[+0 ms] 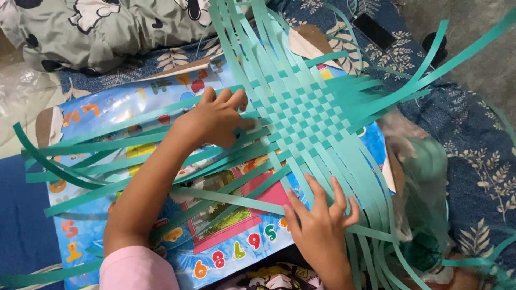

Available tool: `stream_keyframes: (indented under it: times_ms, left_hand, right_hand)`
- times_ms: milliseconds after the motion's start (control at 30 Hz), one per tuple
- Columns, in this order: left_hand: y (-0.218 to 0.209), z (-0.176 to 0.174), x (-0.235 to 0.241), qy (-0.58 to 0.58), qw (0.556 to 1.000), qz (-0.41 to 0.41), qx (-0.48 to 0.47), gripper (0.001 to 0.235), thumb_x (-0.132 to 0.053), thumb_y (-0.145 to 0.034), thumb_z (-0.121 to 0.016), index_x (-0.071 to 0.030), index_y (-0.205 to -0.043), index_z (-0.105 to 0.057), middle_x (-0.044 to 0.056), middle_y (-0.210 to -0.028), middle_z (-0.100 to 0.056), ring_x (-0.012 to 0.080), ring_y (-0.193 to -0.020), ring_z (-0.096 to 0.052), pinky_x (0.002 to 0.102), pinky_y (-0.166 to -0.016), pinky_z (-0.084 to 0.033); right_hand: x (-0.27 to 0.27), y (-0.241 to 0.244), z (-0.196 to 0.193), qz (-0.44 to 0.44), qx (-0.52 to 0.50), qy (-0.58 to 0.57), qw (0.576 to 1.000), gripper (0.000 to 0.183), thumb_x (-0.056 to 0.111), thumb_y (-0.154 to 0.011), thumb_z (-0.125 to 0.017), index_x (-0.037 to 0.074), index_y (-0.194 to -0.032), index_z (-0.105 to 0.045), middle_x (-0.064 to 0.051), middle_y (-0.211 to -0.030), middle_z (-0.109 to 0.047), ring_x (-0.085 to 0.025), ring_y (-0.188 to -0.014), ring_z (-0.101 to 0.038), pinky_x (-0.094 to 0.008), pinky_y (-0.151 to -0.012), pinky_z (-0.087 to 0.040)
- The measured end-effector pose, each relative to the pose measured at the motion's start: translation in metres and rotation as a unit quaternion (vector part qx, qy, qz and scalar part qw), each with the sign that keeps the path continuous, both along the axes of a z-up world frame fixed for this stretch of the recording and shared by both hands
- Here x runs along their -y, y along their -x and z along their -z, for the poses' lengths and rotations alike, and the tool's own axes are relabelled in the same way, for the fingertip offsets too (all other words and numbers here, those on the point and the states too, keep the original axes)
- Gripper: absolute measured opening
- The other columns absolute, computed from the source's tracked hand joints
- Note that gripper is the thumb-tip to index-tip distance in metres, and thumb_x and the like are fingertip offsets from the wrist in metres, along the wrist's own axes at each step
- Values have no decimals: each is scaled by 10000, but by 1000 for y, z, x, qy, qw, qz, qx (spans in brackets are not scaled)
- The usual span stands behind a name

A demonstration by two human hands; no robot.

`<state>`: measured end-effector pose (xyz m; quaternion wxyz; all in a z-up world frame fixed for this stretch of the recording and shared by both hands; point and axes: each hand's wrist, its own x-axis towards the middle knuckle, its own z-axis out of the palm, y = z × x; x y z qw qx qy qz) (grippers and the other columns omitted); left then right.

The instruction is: Weaving long green plastic strips together to form a mat or base.

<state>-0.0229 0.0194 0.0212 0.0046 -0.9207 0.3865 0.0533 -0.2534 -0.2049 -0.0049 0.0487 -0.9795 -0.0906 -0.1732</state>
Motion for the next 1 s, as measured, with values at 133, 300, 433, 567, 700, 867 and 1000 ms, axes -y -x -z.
stream_keyframes:
  times_ms: [133, 300, 433, 567, 700, 867, 1000]
  left_hand:
    - [-4, 17, 5, 39, 999, 30, 20, 590, -208, -662, -740, -352, -1235, -759, 81, -1157, -503, 322, -982, -435, 501, -849, -313]
    - [-1, 21, 14, 88, 995, 43, 17, 436, -196, -793, -709, -253, -1221, -774, 87, -1120, -490, 311, -954, -412, 488, -874, -284]
    - [2, 22, 15, 85, 993, 54, 68, 521, -139, -664, -728, -227, -1176, -770, 97, -1106, -475, 312, -942, -406, 488, -853, -286]
    - [5, 34, 12, 73, 993, 43, 82, 624, -145, -696, -704, -248, -1312, -709, 84, -1129, -459, 307, -952, -398, 523, -878, -296]
    - [5, 29, 11, 35, 997, 27, 55, 492, -198, -901, -579, -260, -1383, -656, 92, -1134, -492, 311, -948, -427, 541, -902, -290]
    - [10, -5, 2, -8, 1000, 18, -13, 412, -204, -919, -578, -300, -1294, -719, 74, -1049, -512, 306, -901, -410, 492, -877, -278]
    - [7, -1, 0, -17, 1000, 6, -17, 458, -176, -889, -605, -343, -1298, -726, 67, -1085, -516, 298, -932, -421, 490, -905, -277]
  right_hand:
    - [4, 0, 2, 49, 20, 13, 999, 229, 314, -862, -716, 214, -1056, -783, -62, -1453, -537, -384, -1386, -282, -687, -1042, -166]
    - [1, 0, 0, 63, 15, 28, 997, 230, 330, -869, -704, 210, -1050, -781, -62, -1442, -559, -379, -1391, -287, -670, -1043, -166]
    - [2, 0, 0, 57, 5, 26, 998, 246, 333, -867, -709, 197, -1059, -780, -78, -1430, -565, -386, -1398, -279, -679, -1035, -171]
    - [5, 1, 4, 40, -9, 10, 999, 314, 361, -872, -699, 170, -1113, -765, -79, -1432, -558, -374, -1387, -271, -682, -1038, -167]
    - [8, 4, 14, 24, 3, -4, 1000, 341, 363, -879, -695, 172, -1152, -767, -87, -1438, -568, -367, -1411, -237, -646, -1057, -145]
    - [3, 0, 17, 44, 31, 16, 998, 334, 391, -884, -683, 207, -1151, -765, -99, -1446, -540, -380, -1401, -244, -662, -1053, -152]
    - [-2, -2, 12, 40, 18, 22, 999, 335, 399, -889, -679, 200, -1147, -760, -105, -1465, -514, -390, -1386, -225, -678, -1037, -136]
